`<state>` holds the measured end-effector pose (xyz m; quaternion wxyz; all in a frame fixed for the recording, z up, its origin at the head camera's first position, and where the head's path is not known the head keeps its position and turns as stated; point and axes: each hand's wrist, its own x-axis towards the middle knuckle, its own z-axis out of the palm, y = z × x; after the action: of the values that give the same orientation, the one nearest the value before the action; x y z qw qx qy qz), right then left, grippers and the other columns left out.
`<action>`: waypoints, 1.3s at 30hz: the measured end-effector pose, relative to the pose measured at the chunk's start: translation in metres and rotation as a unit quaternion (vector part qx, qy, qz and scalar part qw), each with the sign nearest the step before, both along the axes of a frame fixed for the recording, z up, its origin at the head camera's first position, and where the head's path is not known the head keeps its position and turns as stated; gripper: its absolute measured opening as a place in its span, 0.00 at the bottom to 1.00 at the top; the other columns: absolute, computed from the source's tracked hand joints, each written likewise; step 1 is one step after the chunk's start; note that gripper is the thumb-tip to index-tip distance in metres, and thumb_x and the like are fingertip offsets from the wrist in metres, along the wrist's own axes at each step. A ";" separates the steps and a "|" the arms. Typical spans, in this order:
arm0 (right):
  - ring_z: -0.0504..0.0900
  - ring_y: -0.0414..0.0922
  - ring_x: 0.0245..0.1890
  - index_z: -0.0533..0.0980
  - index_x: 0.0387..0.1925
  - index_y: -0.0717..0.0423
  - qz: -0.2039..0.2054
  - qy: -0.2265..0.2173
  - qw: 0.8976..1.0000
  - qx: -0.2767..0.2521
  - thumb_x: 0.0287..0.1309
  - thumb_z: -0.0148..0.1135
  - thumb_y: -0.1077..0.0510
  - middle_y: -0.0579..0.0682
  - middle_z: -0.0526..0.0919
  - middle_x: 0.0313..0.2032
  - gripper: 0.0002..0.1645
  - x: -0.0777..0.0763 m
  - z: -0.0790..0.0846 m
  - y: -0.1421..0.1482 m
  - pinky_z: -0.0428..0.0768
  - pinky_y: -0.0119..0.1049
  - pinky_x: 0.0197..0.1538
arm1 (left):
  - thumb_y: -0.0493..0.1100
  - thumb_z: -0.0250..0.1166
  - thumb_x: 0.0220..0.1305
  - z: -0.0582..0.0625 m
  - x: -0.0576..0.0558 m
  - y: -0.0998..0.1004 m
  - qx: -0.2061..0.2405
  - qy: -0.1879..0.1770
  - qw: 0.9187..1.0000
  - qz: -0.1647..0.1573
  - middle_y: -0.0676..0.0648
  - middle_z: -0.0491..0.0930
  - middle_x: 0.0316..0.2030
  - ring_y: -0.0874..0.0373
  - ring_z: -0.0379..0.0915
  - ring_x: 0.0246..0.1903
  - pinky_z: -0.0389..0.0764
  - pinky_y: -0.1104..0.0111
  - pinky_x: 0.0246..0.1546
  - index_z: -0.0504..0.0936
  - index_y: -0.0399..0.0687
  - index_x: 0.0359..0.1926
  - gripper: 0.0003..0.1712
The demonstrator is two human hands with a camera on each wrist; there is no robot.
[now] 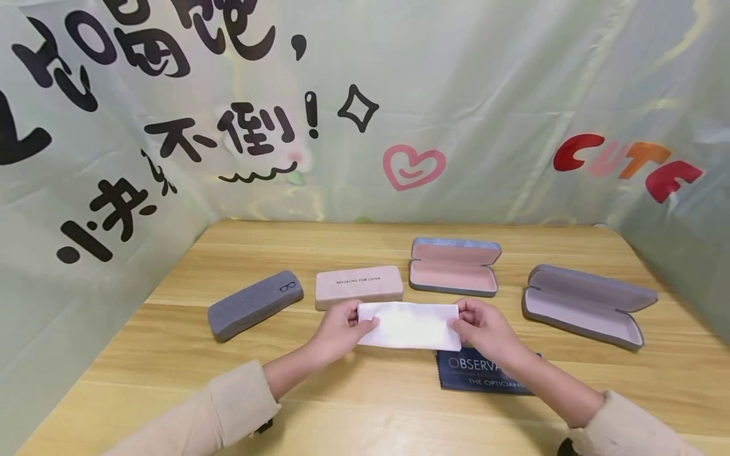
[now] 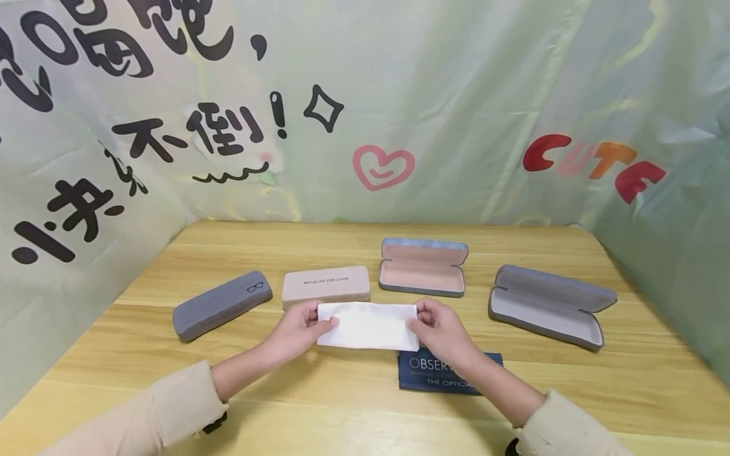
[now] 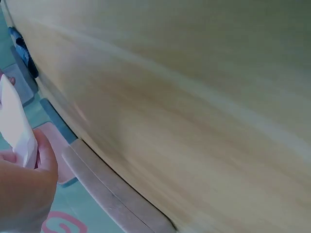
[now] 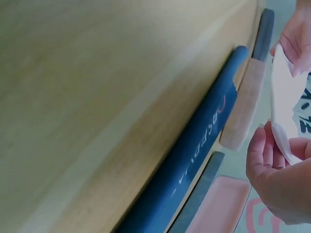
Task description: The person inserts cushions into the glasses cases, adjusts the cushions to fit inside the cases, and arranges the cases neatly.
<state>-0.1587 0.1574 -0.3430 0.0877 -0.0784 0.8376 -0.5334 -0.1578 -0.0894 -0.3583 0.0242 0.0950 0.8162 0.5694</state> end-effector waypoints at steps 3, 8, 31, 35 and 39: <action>0.71 0.36 0.23 0.68 0.42 0.71 -0.020 0.012 1.000 -0.001 0.60 0.53 0.66 0.47 0.75 0.25 0.11 -0.002 0.002 0.005 0.76 0.28 0.28 | 0.33 0.61 0.57 0.001 -0.004 0.008 0.013 0.004 1.000 0.007 0.44 0.77 0.23 0.64 0.64 0.21 0.66 0.79 0.19 0.75 0.28 0.31 0.07; 0.69 0.35 0.21 0.68 0.41 0.72 -0.042 0.033 0.999 -0.002 0.61 0.53 0.67 0.45 0.74 0.24 0.10 -0.007 0.004 0.013 0.76 0.28 0.28 | 0.32 0.60 0.58 0.001 -0.012 0.020 0.020 0.005 1.000 0.013 0.40 0.79 0.25 0.65 0.66 0.21 0.68 0.79 0.20 0.75 0.28 0.30 0.06; 0.72 0.30 0.22 0.68 0.45 0.76 -0.121 0.048 0.991 0.018 0.63 0.52 0.63 0.35 0.76 0.21 0.17 -0.038 0.010 0.049 0.77 0.27 0.28 | 0.31 0.61 0.55 0.013 -0.058 0.069 -0.029 0.061 0.996 0.059 0.46 0.75 0.19 0.64 0.63 0.21 0.65 0.79 0.20 0.78 0.31 0.27 0.04; 0.72 0.30 0.22 0.67 0.47 0.75 -0.133 0.039 0.990 0.030 0.63 0.52 0.61 0.35 0.75 0.22 0.18 -0.045 0.010 0.053 0.77 0.28 0.29 | 0.31 0.60 0.56 0.015 -0.066 0.075 -0.036 0.064 0.995 0.061 0.49 0.71 0.18 0.64 0.62 0.20 0.64 0.79 0.20 0.79 0.31 0.28 0.04; 0.71 0.31 0.22 0.68 0.47 0.74 -0.142 0.046 0.988 0.042 0.63 0.52 0.61 0.38 0.74 0.22 0.18 -0.054 0.012 0.056 0.77 0.28 0.28 | 0.30 0.59 0.56 0.015 -0.075 0.079 -0.055 0.082 0.993 0.058 0.51 0.67 0.16 0.64 0.61 0.19 0.62 0.79 0.19 0.78 0.31 0.26 0.05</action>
<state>-0.2123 0.2133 -0.3314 -0.0241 0.0212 0.8652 -0.5004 -0.2325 -0.0104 -0.3432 -0.0708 0.0927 0.8495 0.5146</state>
